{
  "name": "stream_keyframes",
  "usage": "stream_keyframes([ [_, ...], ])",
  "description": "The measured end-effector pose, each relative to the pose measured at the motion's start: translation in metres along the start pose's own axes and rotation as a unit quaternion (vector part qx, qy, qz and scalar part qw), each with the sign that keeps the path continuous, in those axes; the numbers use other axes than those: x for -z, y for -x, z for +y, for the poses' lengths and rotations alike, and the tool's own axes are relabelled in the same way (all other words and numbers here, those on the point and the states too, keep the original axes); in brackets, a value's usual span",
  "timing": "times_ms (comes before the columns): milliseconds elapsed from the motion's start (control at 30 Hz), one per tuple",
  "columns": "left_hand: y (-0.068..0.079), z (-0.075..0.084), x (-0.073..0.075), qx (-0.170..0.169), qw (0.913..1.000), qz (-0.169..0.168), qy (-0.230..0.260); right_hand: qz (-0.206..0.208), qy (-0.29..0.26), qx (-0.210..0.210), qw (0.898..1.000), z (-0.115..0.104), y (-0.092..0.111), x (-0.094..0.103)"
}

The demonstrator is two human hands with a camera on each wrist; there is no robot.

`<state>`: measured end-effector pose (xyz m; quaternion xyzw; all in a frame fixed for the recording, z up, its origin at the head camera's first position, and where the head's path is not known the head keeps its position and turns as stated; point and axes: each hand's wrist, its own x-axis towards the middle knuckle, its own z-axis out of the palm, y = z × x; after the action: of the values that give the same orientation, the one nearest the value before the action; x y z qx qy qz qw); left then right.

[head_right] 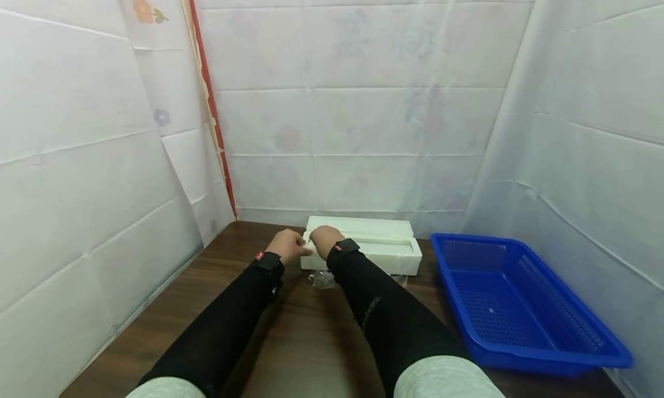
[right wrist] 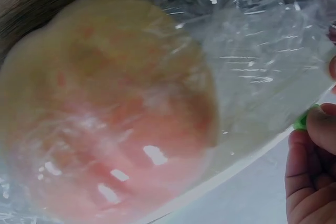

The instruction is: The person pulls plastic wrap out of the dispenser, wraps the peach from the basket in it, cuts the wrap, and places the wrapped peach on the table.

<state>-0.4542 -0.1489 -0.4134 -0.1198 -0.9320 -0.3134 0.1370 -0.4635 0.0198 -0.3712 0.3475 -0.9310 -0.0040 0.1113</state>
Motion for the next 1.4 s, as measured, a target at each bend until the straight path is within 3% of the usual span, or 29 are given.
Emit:
stream_keyframes([
  [267, -0.004, 0.005, 0.0, 0.009, 0.9989, -0.027, -0.038, 0.0, 0.008, 0.012, 1.0, 0.009, 0.002, -0.002],
  [533, 0.003, 0.01, 0.001, 0.006, 0.9992, -0.011, -0.037, 0.013, -0.002, 0.009, 1.0, 0.014, 0.012, -0.006],
  [833, -0.002, 0.015, 0.004, 0.023, 0.996, -0.05, -0.07, 0.005, -0.032, 0.004, 0.999, 0.024, 0.013, -0.005],
  [967, -0.006, 0.026, 0.005, 0.03, 0.9925, -0.048, -0.108, 0.022, -0.058, 0.001, 0.998, 0.029, 0.018, 0.001],
  [1067, -0.004, 0.043, -0.001, 0.023, 0.989, -0.047, -0.138, 0.035, -0.057, 0.008, 0.998, 0.036, 0.021, 0.0],
  [1200, -0.001, 0.058, -0.006, 0.009, 0.9853, -0.055, -0.162, 0.029, -0.075, 0.008, 0.997, 0.04, 0.024, 0.0],
  [1400, -0.004, 0.051, -0.005, 0.021, 0.9846, -0.061, -0.163, 0.019, -0.097, 0.012, 0.995, 0.039, 0.026, 0.006],
])
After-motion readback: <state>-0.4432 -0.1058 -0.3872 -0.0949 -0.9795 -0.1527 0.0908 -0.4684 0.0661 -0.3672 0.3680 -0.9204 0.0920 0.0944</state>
